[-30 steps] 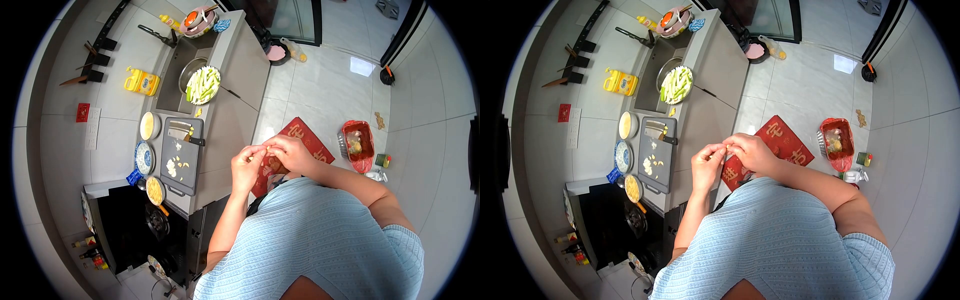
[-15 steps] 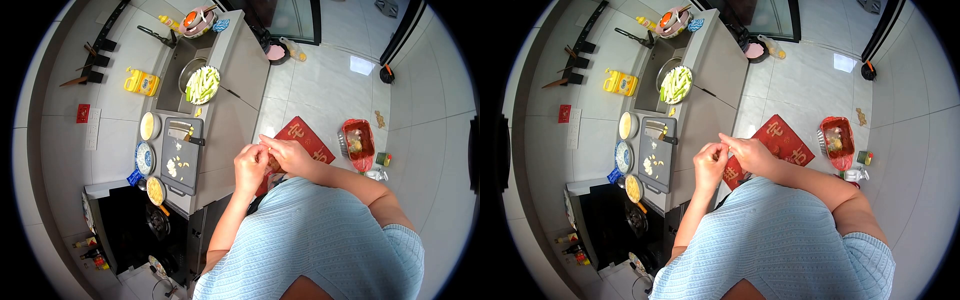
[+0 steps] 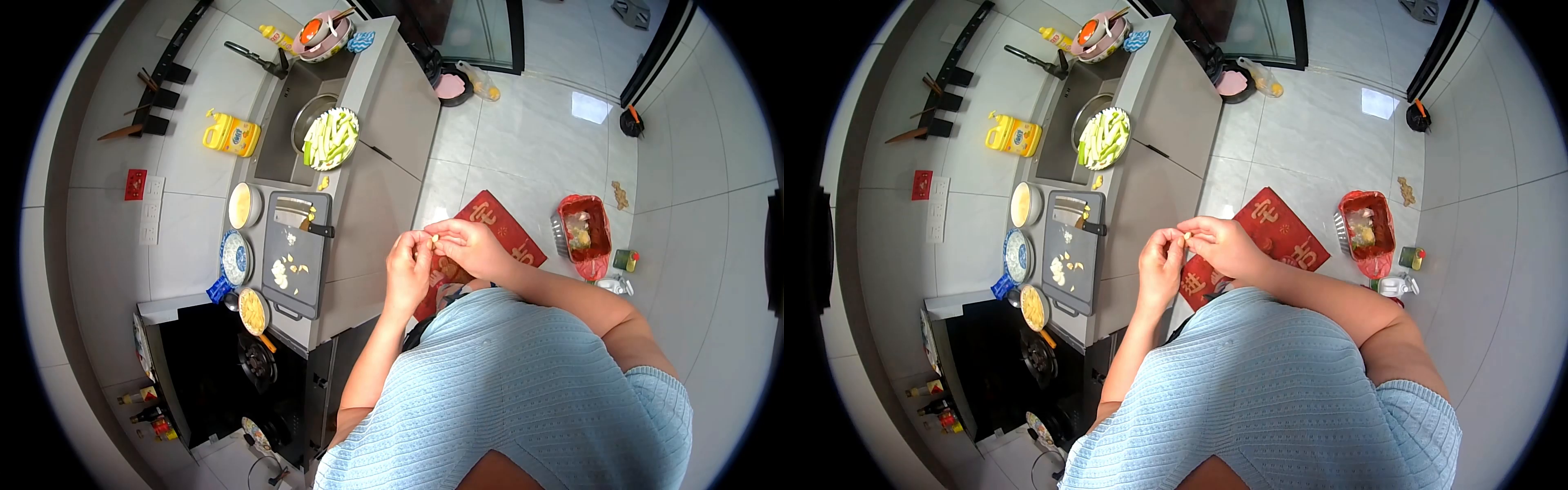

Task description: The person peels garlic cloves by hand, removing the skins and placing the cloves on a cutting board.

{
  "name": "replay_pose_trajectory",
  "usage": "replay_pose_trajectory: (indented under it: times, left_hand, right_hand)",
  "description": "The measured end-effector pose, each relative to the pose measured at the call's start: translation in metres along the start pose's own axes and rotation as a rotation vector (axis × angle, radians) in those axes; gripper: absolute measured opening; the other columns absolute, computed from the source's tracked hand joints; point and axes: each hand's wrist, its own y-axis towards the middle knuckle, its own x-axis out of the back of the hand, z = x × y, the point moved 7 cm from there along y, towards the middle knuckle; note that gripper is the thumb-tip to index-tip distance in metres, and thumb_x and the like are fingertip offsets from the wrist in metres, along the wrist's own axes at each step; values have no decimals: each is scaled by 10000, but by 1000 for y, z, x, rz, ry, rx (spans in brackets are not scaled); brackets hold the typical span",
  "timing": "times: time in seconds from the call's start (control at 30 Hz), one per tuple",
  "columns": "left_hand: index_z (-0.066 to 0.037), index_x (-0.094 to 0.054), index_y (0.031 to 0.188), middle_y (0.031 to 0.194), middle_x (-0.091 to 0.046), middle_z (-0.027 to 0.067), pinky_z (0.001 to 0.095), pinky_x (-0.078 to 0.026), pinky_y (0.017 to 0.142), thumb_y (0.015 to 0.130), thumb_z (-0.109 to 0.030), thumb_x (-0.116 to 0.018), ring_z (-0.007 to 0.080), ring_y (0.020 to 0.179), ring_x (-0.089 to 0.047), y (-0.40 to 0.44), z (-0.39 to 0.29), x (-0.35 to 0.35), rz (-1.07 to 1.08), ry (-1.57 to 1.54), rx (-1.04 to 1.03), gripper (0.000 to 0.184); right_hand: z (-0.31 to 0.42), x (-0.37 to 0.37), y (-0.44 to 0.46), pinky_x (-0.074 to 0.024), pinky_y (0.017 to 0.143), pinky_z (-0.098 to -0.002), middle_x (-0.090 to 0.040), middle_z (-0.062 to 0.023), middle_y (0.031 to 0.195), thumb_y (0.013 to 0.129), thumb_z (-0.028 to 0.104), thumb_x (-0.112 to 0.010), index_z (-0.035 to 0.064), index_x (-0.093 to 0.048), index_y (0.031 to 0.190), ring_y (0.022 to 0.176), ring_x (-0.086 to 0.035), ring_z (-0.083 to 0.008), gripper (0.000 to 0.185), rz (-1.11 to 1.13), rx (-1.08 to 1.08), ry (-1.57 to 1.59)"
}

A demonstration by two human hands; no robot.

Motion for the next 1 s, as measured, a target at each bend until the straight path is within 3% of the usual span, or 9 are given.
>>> replay_pose_trajectory:
  times: [0.2, 0.6, 0.7, 0.8, 0.87, 0.9, 0.93, 1.0]
  left_hand:
    - [0, -558, 882, 708, -546, -12, 193, -391, 524, 912, -56, -519, 40, 591, -458, -1, 1, 0, 1, 15, -14, 74]
    - [-29, -539, 897, 720, -543, -8, 157, -331, 504, 935, -81, -482, 25, 579, -431, -6, 10, -8, 121, -369, 215, 86]
    - [-18, -569, 942, 755, -559, -9, 156, -334, 520, 928, -83, -482, 17, 597, -430, -4, 14, -2, 72, -276, 196, 110]
    - [-5, -604, 1100, 791, -565, -15, 160, -366, 555, 879, -28, -550, 19, 637, -460, 0, 4, 10, -13, -277, 209, 229]
    - [2, -622, 1063, 802, -562, -10, 167, -383, 569, 861, -12, -576, 24, 641, -470, 2, 8, 6, 44, -198, 118, 208]
    - [10, -640, 1026, 813, -559, -5, 174, -399, 584, 843, 3, -601, 30, 645, -480, 3, 3, 2, 102, -118, 26, 187]
    - [26, -658, 950, 837, -556, 6, 180, -418, 601, 827, 14, -626, 37, 652, -495, 3, 1, 1, 83, -147, 52, 128]
    - [23, -652, 942, 821, -560, 1, 178, -418, 601, 830, 11, -623, 37, 654, -497, 2, 3, 1, 83, -157, 84, 117]
  right_hand:
    - [-4, -1, 1, -482, 859, -262, -620, -123, 1048, 897, 32, -520, -56, -546, 1130, 1003, -593, -162, 250, 13, 13, 66]
    - [-14, 13, 3, -515, 793, -265, -628, -118, 1007, 920, 53, -464, -55, -549, 1130, 898, -624, -148, 251, -102, -72, 93]
    - [-13, 14, 3, -520, 792, -273, -625, -128, 1014, 925, 44, -445, -38, -527, 1166, 890, -633, -166, 268, -103, -41, 111]
    - [-4, 13, 0, -521, 772, -269, -632, -131, 991, 920, 23, -438, -19, -499, 1200, 866, -637, -171, 290, -108, 33, -72]
    - [0, 8, -1, -522, 747, -267, -643, -121, 939, 908, 13, -469, -14, -487, 1203, 829, -636, -160, 296, -28, 118, -283]
    - [0, 8, -1, -522, 747, -267, -643, -121, 939, 908, 13, -469, -14, -487, 1203, 829, -636, -160, 296, -28, 117, -283]
    - [-1, 9, 0, -523, 731, -265, -645, -115, 906, 898, 16, -496, -16, -492, 1183, 809, -635, -154, 286, -50, 100, -193]
    - [0, 10, 0, -524, 715, -264, -646, -108, 874, 888, 20, -523, -18, -497, 1162, 789, -634, -149, 278, -73, 83, -103]
